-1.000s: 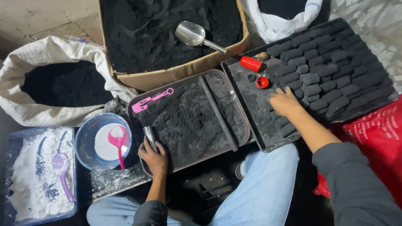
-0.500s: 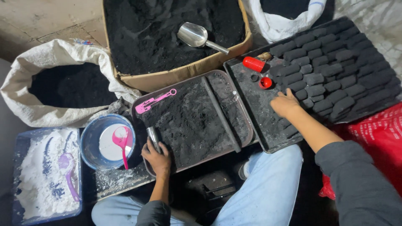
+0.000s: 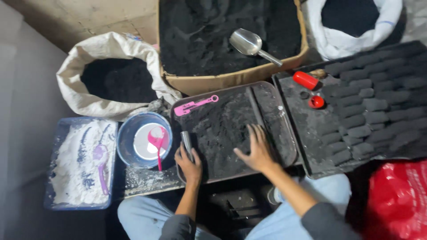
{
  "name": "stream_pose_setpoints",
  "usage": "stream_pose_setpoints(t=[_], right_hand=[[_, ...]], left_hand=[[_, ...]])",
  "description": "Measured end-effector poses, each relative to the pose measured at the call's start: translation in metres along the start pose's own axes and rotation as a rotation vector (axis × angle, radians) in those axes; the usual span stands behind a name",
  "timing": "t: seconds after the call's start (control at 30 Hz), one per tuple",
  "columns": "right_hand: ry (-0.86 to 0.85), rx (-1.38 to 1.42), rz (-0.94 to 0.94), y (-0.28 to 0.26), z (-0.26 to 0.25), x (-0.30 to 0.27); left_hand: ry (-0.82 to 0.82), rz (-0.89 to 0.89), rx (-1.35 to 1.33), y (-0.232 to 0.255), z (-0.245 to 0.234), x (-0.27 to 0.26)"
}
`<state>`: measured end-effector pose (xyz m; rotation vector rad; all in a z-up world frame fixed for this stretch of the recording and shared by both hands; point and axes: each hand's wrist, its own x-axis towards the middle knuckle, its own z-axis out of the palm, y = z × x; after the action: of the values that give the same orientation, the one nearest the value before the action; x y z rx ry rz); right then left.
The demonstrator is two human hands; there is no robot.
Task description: The person packs a dark granular substance into a cylindrical metal mold using a pink plastic scraper and their hands. They then use a metal rod to tamp the material down firmly inside the mold. The person repeats this process, filling and compressing the mold multiple times.
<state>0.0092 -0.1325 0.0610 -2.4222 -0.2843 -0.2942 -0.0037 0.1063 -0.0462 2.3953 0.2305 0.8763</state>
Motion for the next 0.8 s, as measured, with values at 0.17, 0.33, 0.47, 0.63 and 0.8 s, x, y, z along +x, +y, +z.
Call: stream_pose_setpoints(t=[0.17,0.33,0.47,0.63,0.8], right_hand=[[0.151,-0.228,0.213,0.003,0.078,0.019],[0.057,-0.046,0.161,0.007,0.100,0.068],[-0.054,0.045,-0.037,0.014,0.126,0.092],[-0.190,0.055,-0.159,-0.015,0.133,0.099],[-0.348,-0.117,-0.438,-0.039,0.133,0.062]], left_hand=[[0.043,-0.049,-0.171,-0.006,-0.004,-0.003],[0.087,-0.108,-0.279,0.000,-0.016,0.005],[0.103,-0.132,-0.303,-0.003,-0.013,0.005],[0.114,-0.139,-0.338,-0.003,-0.010,0.006],[0.129,-0.110,-0.359,-0.005,-0.010,0.006]])
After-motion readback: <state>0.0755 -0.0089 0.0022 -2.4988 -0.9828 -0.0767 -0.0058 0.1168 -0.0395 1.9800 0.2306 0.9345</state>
